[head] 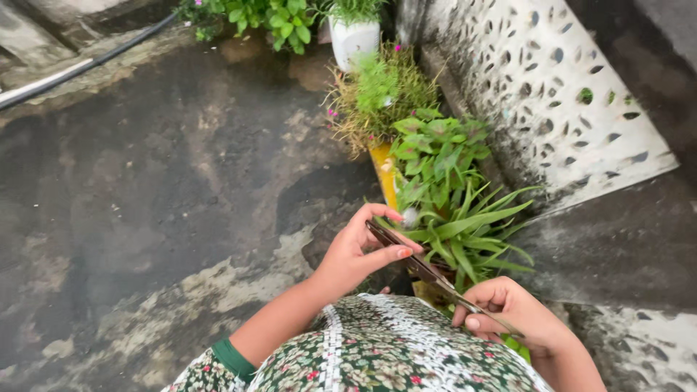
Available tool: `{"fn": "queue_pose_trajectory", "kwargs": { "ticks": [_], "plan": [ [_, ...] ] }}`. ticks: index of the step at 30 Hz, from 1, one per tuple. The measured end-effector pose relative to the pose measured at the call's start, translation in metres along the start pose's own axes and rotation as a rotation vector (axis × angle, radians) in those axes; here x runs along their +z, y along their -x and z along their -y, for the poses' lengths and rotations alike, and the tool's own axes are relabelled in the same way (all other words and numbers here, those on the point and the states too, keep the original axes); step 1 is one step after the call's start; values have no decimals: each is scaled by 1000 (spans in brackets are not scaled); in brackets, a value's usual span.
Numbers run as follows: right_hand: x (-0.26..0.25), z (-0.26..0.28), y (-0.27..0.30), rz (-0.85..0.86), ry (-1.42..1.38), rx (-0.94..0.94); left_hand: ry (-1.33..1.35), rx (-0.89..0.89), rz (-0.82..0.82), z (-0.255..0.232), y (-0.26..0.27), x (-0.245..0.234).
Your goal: The person trims stems and leaves from potted plants using shears and pulls weeds from the soil by hand.
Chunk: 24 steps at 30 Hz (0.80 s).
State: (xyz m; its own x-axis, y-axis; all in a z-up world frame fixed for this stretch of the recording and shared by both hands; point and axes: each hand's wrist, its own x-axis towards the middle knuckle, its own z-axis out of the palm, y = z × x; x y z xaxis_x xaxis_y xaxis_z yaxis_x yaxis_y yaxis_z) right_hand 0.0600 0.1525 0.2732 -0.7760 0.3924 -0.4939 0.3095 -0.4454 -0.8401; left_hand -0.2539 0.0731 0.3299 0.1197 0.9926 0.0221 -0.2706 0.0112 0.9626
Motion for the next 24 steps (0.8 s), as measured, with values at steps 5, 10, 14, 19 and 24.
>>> {"fn": "queue_pose_trajectory", "kwargs": {
  "ticks": [5,10,14,19,24],
  "plan": [
    [-48,15,-8,-29,-108,47,112,-20,-32,10,-60,2],
    [-74,20,-10,-49,-43,28,210,-110,87,21,-94,-8],
    [-96,13,16,-361,-68,-78,154,-166,137,27,-144,-23],
    [-73,12,10,-959,-121,-346,77,-150,73,31,-223,-64],
    [-1,86,-76,-1214,564,-253,58,-177,132,23,-285,-102]
  ]
}}
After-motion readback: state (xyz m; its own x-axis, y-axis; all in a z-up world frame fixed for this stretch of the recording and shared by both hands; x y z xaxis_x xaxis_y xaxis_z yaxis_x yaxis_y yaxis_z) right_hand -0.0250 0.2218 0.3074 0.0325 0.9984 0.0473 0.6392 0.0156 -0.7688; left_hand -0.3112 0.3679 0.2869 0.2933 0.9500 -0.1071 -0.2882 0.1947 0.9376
